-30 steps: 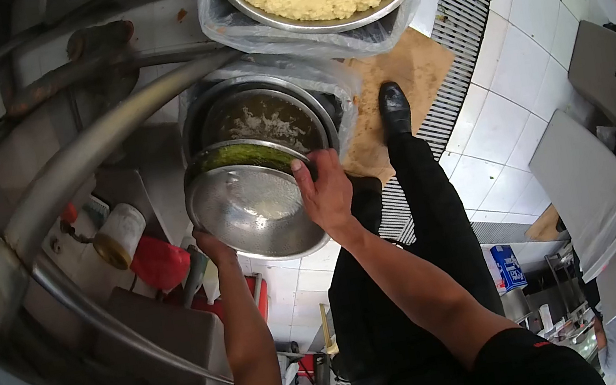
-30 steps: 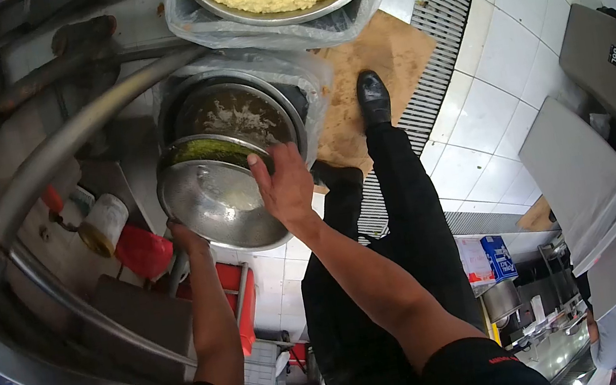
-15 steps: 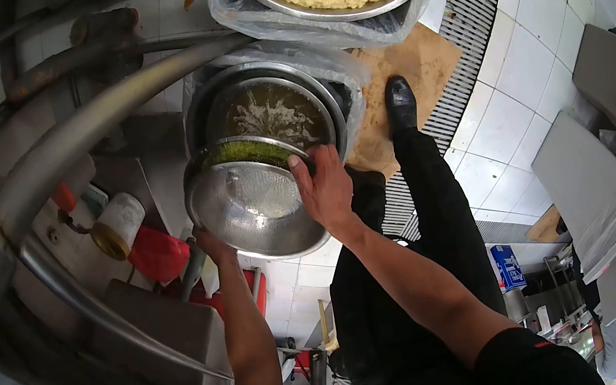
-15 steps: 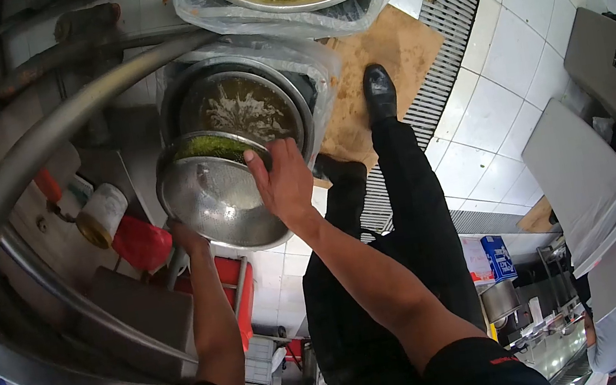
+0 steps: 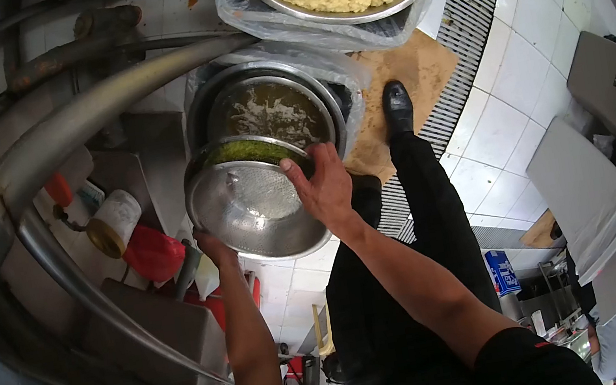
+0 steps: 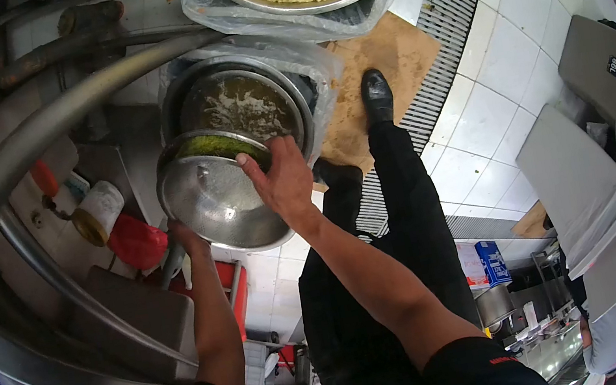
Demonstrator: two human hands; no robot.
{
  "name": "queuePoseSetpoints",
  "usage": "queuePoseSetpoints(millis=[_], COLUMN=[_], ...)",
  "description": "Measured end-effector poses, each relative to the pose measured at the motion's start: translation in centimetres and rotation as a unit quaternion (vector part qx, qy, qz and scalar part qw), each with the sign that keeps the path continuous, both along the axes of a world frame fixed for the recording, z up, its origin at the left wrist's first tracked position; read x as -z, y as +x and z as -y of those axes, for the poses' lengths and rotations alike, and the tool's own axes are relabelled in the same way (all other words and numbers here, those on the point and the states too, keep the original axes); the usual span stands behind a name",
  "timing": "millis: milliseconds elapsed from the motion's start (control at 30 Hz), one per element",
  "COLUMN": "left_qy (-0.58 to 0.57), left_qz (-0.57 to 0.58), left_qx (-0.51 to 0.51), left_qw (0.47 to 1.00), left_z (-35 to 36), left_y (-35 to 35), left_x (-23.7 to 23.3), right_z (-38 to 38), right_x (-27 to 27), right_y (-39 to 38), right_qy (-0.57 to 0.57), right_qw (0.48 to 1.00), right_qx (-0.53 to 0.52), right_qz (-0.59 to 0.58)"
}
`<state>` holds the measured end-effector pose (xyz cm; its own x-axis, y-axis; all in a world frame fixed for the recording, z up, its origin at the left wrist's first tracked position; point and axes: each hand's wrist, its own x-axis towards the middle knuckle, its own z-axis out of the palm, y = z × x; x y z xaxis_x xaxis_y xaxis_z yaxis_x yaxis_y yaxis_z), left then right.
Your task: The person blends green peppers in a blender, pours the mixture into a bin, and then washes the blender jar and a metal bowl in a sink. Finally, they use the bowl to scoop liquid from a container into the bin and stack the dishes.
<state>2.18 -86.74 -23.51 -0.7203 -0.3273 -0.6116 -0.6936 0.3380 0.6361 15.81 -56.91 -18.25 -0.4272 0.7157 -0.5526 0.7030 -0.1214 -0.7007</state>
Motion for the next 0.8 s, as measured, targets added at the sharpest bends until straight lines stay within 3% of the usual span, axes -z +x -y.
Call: queuePoseSetpoints(millis=[67, 200, 267, 400, 467, 500, 567, 667, 800], left_qy=[-0.025, -0.005, 0.098, 0.029, 0.124, 0.122, -0.02, -0.016, -0.038], left_qz=[0.005, -0.015, -0.027, -0.019, -0.043, -0.043, -0.019, -0.057, -0.061], left_qx=[0.049, 0.022, 0.022, 0.048, -0.017, -0.015, 0.128, 0.185, 0.139], left_qw=[0.998, 1.0, 0.995, 0.998, 0.991, 0.992, 0.991, 0.981, 0.988], left_z=[-0.3, 0.2, 0.7, 5.1, 7.7, 9.4, 12.4, 14.7, 15.9], left_y=[0.3, 0.8, 1.2, 2.2, 2.3, 2.1, 1.8, 1.6, 1.9], left_x=[-0.5, -1.2, -1.9, -2.9, -3.1, -3.1, -2.3, -0.5, 0.2], right_z=[-0.1, 0.4, 1.4, 5.8, 8.9, 10.2, 12.5, 16.0, 16.5], right_x=[-0.3, -1.1, -1.6, -2.8, -2.3, -2.2, -1.9, -0.2, -0.7], right_y=[0.0, 0.4, 0.6, 2.0, 2.8, 3.2, 4.2, 5.3, 4.1], right_qy=[-0.009, -0.037, -0.05, -0.024, 0.006, 0.004, -0.045, -0.009, 0.042], right_qw=[1.0, 0.999, 0.998, 0.999, 0.998, 0.999, 0.999, 0.999, 0.998], right_qx=[-0.001, -0.01, -0.019, -0.016, -0.015, -0.013, 0.005, 0.038, 0.043], right_qz=[0.004, 0.009, 0.015, -0.033, -0.053, -0.053, -0.028, -0.019, -0.004])
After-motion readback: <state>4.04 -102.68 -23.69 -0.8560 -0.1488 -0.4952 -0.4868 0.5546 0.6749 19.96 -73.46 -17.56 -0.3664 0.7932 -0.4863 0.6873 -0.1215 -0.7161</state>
